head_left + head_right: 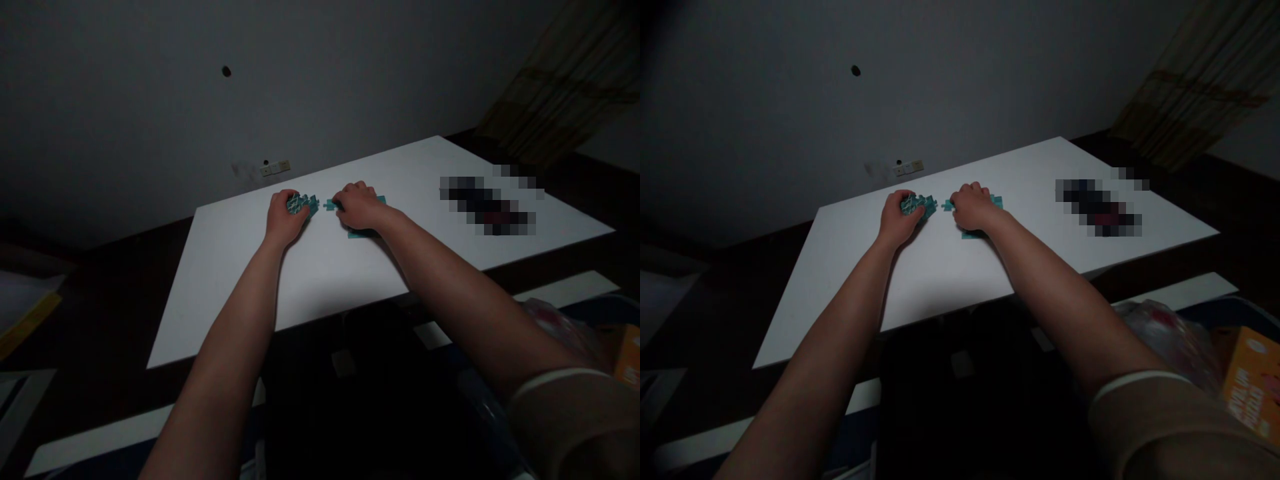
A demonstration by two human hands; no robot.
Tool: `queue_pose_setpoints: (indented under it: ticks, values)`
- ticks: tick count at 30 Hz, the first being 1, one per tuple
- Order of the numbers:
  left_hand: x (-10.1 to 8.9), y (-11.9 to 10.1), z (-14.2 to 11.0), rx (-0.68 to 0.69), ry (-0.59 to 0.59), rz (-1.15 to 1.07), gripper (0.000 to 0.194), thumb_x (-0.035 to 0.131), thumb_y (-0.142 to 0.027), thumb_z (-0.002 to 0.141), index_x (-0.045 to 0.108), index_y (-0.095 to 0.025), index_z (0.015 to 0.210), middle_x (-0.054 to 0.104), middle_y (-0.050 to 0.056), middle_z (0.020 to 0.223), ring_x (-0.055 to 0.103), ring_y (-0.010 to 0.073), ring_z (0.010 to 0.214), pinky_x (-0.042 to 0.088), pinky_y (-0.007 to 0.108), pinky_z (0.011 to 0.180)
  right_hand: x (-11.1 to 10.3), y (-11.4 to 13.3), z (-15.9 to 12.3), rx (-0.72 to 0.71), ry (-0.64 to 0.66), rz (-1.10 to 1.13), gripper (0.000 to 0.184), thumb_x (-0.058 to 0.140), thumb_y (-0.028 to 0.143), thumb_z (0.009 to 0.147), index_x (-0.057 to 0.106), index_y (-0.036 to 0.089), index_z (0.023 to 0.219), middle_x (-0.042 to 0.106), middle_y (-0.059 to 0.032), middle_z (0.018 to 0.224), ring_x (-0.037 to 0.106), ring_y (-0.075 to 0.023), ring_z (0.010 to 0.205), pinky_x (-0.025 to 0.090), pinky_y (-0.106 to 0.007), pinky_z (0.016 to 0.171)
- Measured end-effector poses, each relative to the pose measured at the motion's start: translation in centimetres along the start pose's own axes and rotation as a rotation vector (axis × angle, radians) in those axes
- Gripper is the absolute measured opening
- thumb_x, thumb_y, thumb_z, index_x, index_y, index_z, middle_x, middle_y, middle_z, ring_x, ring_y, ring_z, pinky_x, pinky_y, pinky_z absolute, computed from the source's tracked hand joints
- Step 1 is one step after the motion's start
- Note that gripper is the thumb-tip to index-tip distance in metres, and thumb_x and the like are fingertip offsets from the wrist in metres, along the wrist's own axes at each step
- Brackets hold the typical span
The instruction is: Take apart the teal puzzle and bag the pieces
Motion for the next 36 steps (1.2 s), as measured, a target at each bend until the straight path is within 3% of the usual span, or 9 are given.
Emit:
queue_pose_setpoints:
  ticks: [5,10,16,20,25,32,36]
  values:
    - [-0.1,-0.3,0.0,-0.056,-0.017,0.027,0.033,0.086,-0.02,0.081,0.064,-0.029,0.103,0.066,0.007,0.115,0.066,0.0306,0.115,0.055,0.053,0.114,-0.2,0.6,-0.2,0.027,0.034,-0.083,0.044,0.067,0.042,0.104,0.077,0.024,0.143,0.064,-0.0193,0.156,0.048,-0.0479,0.144,0.044,-0.065,0.118]
    - [-0.3,0.2,0.1,-0.103,-0.063,0.022,0.035,0.087,-0.021,0.08,0.062,-0.03,0.104,0.064,0.009,0.116,0.064,0.0333,0.12,0.055,0.055,0.114,-0.1,0.5,0.1,0.126,0.059,-0.044,0.039,0.068,0.039,0.103,0.078,0.025,0.137,0.066,-0.0183,0.152,0.051,-0.0454,0.144,0.045,-0.059,0.118]
    - [-0.2,0.9,0.2,-0.085,-0.092,0.019,0.036,0.086,-0.019,0.079,0.062,-0.029,0.105,0.064,0.008,0.115,0.063,0.0318,0.118,0.053,0.055,0.116,0.1,0.8,-0.1,0.054,0.084,-0.047,0.058,0.071,0.053,0.101,0.07,0.032,0.155,0.061,-0.0164,0.16,0.048,-0.0479,0.147,0.044,-0.063,0.119]
    - [0.0,1.0,0.2,-0.08,-0.073,0.026,0.035,0.085,-0.019,0.081,0.062,-0.028,0.105,0.064,0.009,0.117,0.063,0.0317,0.118,0.053,0.055,0.115,-0.2,1.0,-0.2,0.042,0.107,-0.003,0.05,0.072,0.051,0.101,0.072,0.04,0.15,0.061,-0.0144,0.16,0.048,-0.0476,0.147,0.043,-0.065,0.119]
    - [0.0,1.0,0.3,-0.069,-0.081,0.032,0.035,0.086,-0.019,0.081,0.061,-0.029,0.104,0.063,0.007,0.115,0.064,0.0306,0.116,0.054,0.053,0.112,-0.2,1.5,-0.3,-0.012,0.095,0.028,0.041,0.074,0.045,0.1,0.077,0.037,0.14,0.063,-0.0133,0.158,0.049,-0.0461,0.148,0.043,-0.063,0.119]
    - [-0.2,0.9,0.3,-0.076,-0.051,0.022,0.036,0.086,-0.02,0.081,0.06,-0.029,0.104,0.063,0.009,0.117,0.064,0.0319,0.119,0.054,0.054,0.113,0.6,1.8,-0.5,0.0,0.056,-0.067,0.066,0.063,0.064,0.104,0.064,0.027,0.159,0.058,-0.0201,0.164,0.046,-0.0489,0.148,0.042,-0.066,0.118]
    - [-0.2,0.7,0.3,-0.083,-0.042,0.029,0.035,0.086,-0.021,0.082,0.061,-0.029,0.105,0.064,0.009,0.117,0.063,0.0316,0.119,0.054,0.055,0.115,0.4,1.9,-0.4,0.029,0.062,-0.046,0.054,0.066,0.06,0.104,0.073,0.032,0.15,0.061,-0.0175,0.161,0.049,-0.0483,0.146,0.043,-0.064,0.118]
Point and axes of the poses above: each hand's wrist, its own z-axis towards the middle knuckle, its own x-axis out of the palm, y = z × x, the point moved 1 cm from there along z, towards the middle knuckle
